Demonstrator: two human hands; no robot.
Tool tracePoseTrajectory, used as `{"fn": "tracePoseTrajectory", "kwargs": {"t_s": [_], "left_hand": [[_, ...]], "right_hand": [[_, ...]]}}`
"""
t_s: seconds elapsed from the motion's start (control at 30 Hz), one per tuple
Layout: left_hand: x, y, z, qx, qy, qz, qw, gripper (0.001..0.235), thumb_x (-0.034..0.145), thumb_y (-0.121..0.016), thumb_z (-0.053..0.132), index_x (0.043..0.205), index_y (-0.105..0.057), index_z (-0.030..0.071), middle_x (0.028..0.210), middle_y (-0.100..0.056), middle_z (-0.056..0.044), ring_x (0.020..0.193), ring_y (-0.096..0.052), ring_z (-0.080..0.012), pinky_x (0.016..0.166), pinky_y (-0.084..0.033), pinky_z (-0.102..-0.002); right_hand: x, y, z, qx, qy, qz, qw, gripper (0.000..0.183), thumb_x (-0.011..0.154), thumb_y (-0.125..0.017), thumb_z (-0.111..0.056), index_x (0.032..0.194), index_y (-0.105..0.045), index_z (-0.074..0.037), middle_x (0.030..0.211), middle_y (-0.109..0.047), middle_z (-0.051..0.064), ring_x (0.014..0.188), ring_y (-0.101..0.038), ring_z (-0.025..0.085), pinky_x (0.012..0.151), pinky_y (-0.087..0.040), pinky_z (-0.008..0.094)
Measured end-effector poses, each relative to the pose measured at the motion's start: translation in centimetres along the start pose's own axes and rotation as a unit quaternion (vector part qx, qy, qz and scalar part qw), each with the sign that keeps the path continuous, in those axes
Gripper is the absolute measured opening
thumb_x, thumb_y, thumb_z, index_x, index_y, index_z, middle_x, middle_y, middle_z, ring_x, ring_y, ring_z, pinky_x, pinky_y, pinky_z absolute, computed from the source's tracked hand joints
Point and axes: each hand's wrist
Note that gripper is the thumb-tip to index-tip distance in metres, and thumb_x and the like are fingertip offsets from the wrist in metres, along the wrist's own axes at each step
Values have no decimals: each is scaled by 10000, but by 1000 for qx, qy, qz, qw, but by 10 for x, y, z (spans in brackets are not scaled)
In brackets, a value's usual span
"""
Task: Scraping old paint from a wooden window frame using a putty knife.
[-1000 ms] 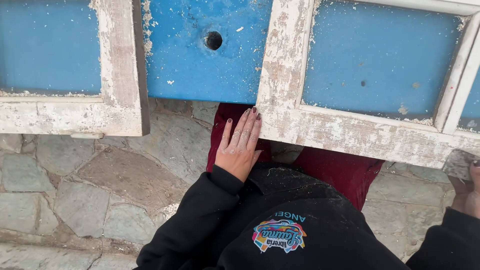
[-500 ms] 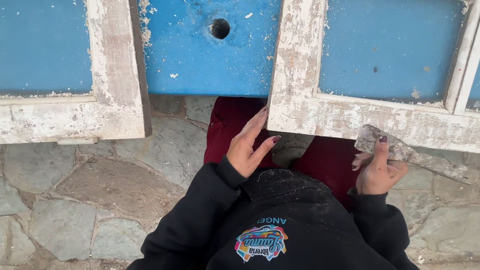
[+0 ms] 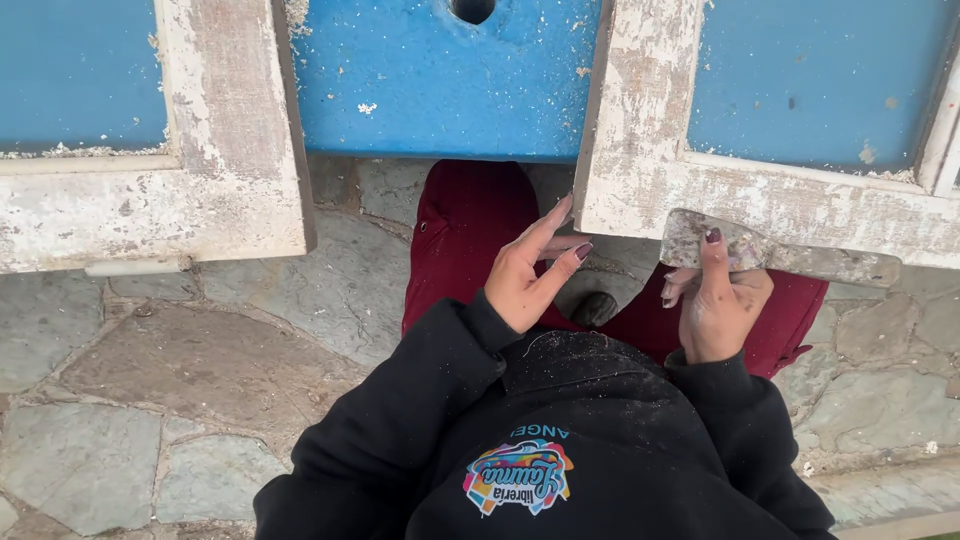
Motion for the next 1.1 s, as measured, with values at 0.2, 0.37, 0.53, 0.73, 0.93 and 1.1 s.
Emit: {"fn": "tracePoseTrajectory", "kwargs": {"t_s": [0.2, 0.37, 0.53, 0.73, 0.93, 1.1], "left_hand": [[-2, 3, 11, -10, 12, -2, 1000, 549, 1021, -654, 181, 1502, -454, 8, 1369, -607, -270, 1196, -659, -374, 976, -569, -438], [-3, 10, 14, 11, 4, -8, 1000, 524, 1022, -648, 181, 1487, -479, 7, 1279, -681, -226, 1298, -582, -407, 1047, -514, -500], [0, 11, 14, 18, 2, -15, 1000, 496, 1037, -631, 209, 1478, -496, 25, 1208, -733, -151, 1321, -592, -350, 1086, -496, -489], [0, 15, 27, 30, 27, -31, 999, 531, 1046, -608, 253, 1509, -458, 39, 1211, -732, -164, 1326, -582, -383, 1053, -533, -465], [0, 16, 20, 65, 21, -34, 997, 518, 1045, -613, 267, 1491, -485, 37, 1377, -629, -236, 1351, -546, -422, 1093, -478, -534], [2, 16, 17, 126, 22, -43, 991, 536, 967, -619, 192, 1449, -476, 5, 1471, -567, -209, 1181, -707, -276, 914, -581, -333]], "right_hand": [[-27, -30, -11, -49, 34, -2, 998, 405, 1104, -660, -90, 723, -597, 32, 561, -585, 249, 383, -586, 266, 345, -478, 345], [-22, -41, -25, -52, 79, 13, 995, 336, 1128, -635, -72, 820, -613, 62, 603, -601, 271, 405, -598, 297, 352, -497, 361], [-10, -16, 6, -71, 87, -19, 993, 327, 1138, -633, -70, 837, -624, 58, 607, -601, 265, 412, -595, 274, 346, -481, 345], [-29, -49, -8, -88, 125, -26, 988, 370, 1111, -647, -54, 780, -646, 110, 569, -602, 269, 362, -563, 246, 313, -444, 324], [-31, -75, -25, -76, 106, -37, 991, 344, 1094, -670, -35, 772, -628, 79, 567, -597, 255, 370, -567, 234, 314, -443, 316], [-37, -90, -63, -97, 24, -58, 993, 456, 1122, -645, -154, 701, -501, -58, 604, -475, 4, 508, -568, 127, 468, -461, 241]]}}
Point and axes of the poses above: each hand's wrist, its own x-axis towards the middle knuckle, its own y-axis out of the back of the hand, z = x × y
